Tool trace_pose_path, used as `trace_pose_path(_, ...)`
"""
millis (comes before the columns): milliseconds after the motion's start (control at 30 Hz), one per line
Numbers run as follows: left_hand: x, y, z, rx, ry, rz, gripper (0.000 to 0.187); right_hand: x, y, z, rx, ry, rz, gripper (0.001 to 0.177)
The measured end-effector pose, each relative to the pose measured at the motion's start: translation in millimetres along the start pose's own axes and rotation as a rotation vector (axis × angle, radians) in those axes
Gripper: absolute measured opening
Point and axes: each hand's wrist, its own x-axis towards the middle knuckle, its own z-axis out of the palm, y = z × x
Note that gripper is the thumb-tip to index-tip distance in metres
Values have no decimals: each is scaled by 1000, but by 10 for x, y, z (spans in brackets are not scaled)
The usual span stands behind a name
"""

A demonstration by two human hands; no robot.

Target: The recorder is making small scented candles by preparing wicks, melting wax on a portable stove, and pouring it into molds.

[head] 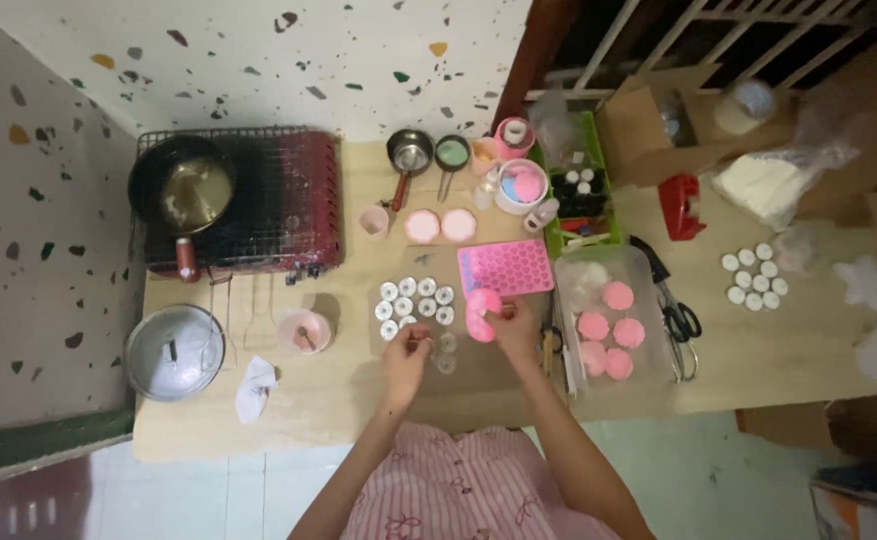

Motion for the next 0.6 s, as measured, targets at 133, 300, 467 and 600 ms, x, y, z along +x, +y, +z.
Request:
trace_pose_path(133,84,815,341,-203,-110,-179,26,-137,-805,-719,478,-121,213,29)
trace_pose_path(300,24,1688,931,-544,-357,-301,28,-346,-1931,-1499,550,-147,146,28)
trace_pose_path(467,-168,2157,1599,-528,-363,-75,22,-511,-2234,-2148,490,-21,-80,29)
trace_pose_path(600,-450,2476,2273,-628,-280,-82,19,-573,-2170,-2744,120,276,-431,24)
